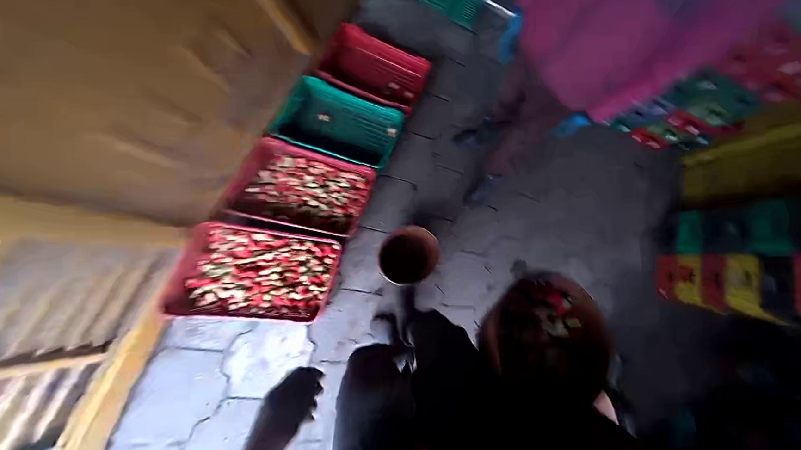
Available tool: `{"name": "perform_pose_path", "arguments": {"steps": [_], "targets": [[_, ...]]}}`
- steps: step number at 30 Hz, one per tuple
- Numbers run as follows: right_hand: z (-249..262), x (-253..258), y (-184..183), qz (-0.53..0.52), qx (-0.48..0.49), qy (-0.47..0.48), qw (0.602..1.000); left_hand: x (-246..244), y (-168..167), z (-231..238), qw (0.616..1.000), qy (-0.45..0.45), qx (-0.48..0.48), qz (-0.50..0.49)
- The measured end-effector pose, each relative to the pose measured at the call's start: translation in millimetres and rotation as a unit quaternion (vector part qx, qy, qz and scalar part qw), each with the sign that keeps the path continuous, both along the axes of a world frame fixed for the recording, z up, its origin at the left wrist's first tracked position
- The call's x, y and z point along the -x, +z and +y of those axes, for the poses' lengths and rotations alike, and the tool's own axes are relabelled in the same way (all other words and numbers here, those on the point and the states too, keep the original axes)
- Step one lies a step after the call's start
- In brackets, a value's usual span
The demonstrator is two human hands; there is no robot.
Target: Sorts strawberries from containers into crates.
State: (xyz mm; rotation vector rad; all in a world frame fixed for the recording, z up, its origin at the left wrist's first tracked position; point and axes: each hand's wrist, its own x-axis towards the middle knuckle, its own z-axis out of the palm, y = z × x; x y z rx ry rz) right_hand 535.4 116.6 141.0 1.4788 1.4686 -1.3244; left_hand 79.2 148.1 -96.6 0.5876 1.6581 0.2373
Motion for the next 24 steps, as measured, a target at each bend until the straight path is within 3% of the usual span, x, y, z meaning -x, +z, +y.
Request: {"name": "perform_pose_path", "arguments": {"steps": [1, 4, 7, 9, 11, 16, 19, 21, 24], "targets": [[-14, -2, -1, -0.003, 0.027, 0.010, 1.000, -2, 11, -3, 1.000, -0.016, 0.004, -0.004], [-53, -18, -50, 0.023, -0.225, 0.032, 0.973, -3, 24, 11, 0.999, -0.035, -0.026, -0.029], [-64, -14, -78, -0.030, -0.339, 0.044, 0.939, 6, 36, -1, 0.994, -0.082, -0.036, -0.054], [-57, -15, -77, -0.043, -0.304, 0.027, 0.951, 8, 50, -14, 0.994, -0.096, -0.017, -0.045], [-50, -17, -80, -0.030, -0.348, 0.060, 0.935, 9, 68, -25, 0.997, -0.073, -0.013, -0.038], [-15, -35, -72, 0.047, -0.394, 0.164, 0.903, 12, 54, -68, 0.999, 0.013, -0.035, -0.032], [27, -49, -54, 0.089, -0.400, 0.192, 0.892, -17, 86, -56, 0.998, 0.052, -0.019, -0.009], [61, -62, -31, 0.096, -0.360, 0.198, 0.907, -35, 95, -41, 0.997, 0.077, -0.001, -0.006], [139, -79, 11, 0.054, -0.214, 0.196, 0.955, -40, 56, -43, 0.988, 0.152, -0.035, -0.005]]}}
